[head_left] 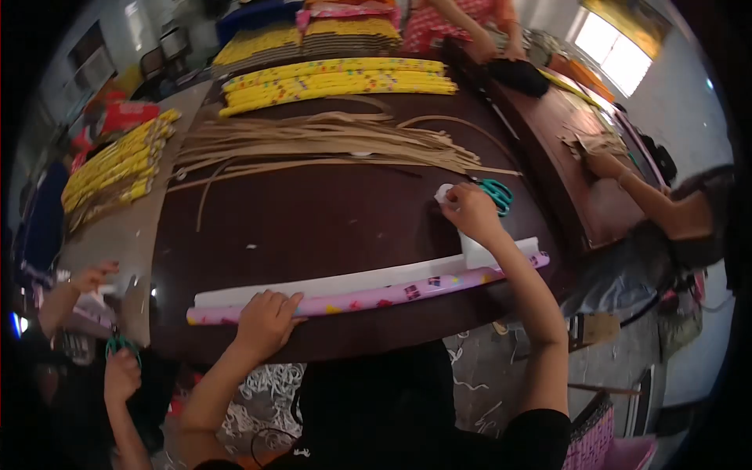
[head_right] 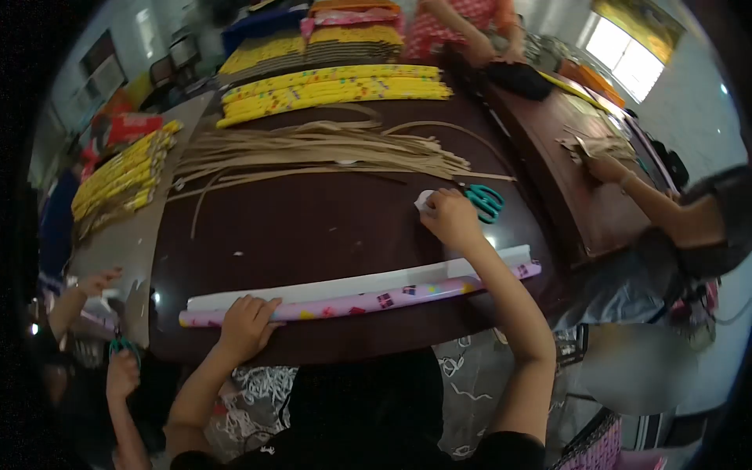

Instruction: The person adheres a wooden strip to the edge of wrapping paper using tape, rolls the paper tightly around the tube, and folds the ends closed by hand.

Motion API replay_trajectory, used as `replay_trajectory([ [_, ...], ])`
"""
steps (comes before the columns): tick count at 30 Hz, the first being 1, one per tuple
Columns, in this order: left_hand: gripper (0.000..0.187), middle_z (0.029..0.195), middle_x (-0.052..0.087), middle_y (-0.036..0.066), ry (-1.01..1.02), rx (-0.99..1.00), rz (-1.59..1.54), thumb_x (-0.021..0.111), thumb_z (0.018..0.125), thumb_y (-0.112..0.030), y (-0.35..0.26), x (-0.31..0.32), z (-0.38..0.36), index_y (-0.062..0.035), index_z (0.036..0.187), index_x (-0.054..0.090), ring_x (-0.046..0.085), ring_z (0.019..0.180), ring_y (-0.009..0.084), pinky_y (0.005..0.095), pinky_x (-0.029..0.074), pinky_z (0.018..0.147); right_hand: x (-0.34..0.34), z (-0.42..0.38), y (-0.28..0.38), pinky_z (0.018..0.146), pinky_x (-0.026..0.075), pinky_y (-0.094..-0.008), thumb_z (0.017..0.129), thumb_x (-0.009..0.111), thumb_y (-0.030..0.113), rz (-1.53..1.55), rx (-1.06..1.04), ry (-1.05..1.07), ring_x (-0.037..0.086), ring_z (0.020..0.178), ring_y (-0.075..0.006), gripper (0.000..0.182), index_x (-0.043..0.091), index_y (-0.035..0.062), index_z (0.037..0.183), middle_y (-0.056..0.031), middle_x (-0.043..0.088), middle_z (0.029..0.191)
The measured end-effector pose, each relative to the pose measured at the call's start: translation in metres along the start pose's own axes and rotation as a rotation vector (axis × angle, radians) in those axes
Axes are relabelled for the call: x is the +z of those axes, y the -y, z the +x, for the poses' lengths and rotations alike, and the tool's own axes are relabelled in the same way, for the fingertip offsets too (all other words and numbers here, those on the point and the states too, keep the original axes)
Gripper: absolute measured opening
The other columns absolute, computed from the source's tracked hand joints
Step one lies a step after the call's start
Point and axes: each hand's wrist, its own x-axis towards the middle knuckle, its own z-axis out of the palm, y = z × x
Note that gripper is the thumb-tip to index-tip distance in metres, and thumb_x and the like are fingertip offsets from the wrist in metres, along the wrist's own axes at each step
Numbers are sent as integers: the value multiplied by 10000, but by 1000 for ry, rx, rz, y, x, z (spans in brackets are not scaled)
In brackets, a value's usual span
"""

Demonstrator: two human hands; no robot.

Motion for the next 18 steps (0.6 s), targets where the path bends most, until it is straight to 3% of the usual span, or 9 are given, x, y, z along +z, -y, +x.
replay_trajectory([
  [4,460,863,575,83,-99,11,-79,780,738,-191,6,7,-7,-47,1149,631,559,782,264,382,462,693,36,27,11,769,515,-433,709,746,151,-195,-129,4,618,872,-325,148,668,40,768,-128,636,870],
  [5,449,861,577,79,-138,3,-81,775,747,-201,7,11,-9,-53,1147,637,562,789,259,376,467,701,37,32,21,775,512,-434,712,742,140,-235,-125,30,614,882,-332,174,672,27,822,-128,631,866],
  [7,438,859,578,74,-178,-43,-66,770,755,-212,8,18,-12,-59,1146,642,566,796,253,370,471,709,31,43,60,780,509,-428,730,733,123,-270,-255,-117,610,887,-335,208,667,11,892,-129,623,856],
  [9,406,863,584,71,-196,-7,-20,743,789,-226,8,22,-12,-68,1151,646,577,820,248,365,480,727,35,51,103,789,503,-424,759,732,127,-163,-321,-115,607,902,-339,242,658,7,956,-141,622,867],
  [11,391,870,588,69,-189,-36,-36,727,804,-220,6,22,-11,-69,1156,645,580,830,244,364,481,733,46,52,155,780,505,-421,784,737,148,273,-334,79,613,893,-330,224,667,17,952,-144,632,871],
  [13,377,878,591,67,-186,-46,-54,711,819,-215,3,21,-10,-69,1161,645,583,839,240,364,482,739,54,51,207,765,513,-408,802,739,167,501,-315,256,623,881,-314,218,676,21,951,-137,643,864],
  [15,358,905,608,65,-178,-80,-112,691,833,-185,1,22,-10,-73,1169,643,598,886,243,373,495,784,67,56,246,764,523,-388,818,729,169,533,-395,392,634,881,-299,205,683,19,950,-122,648,842],
  [18,326,979,635,57,-217,-119,-113,665,816,-207,-2,25,-11,-83,1117,654,610,965,239,369,493,863,92,66,292,814,530,-397,846,708,215,642,-366,603,641,922,-296,230,691,25,974,-114,659,938],
])
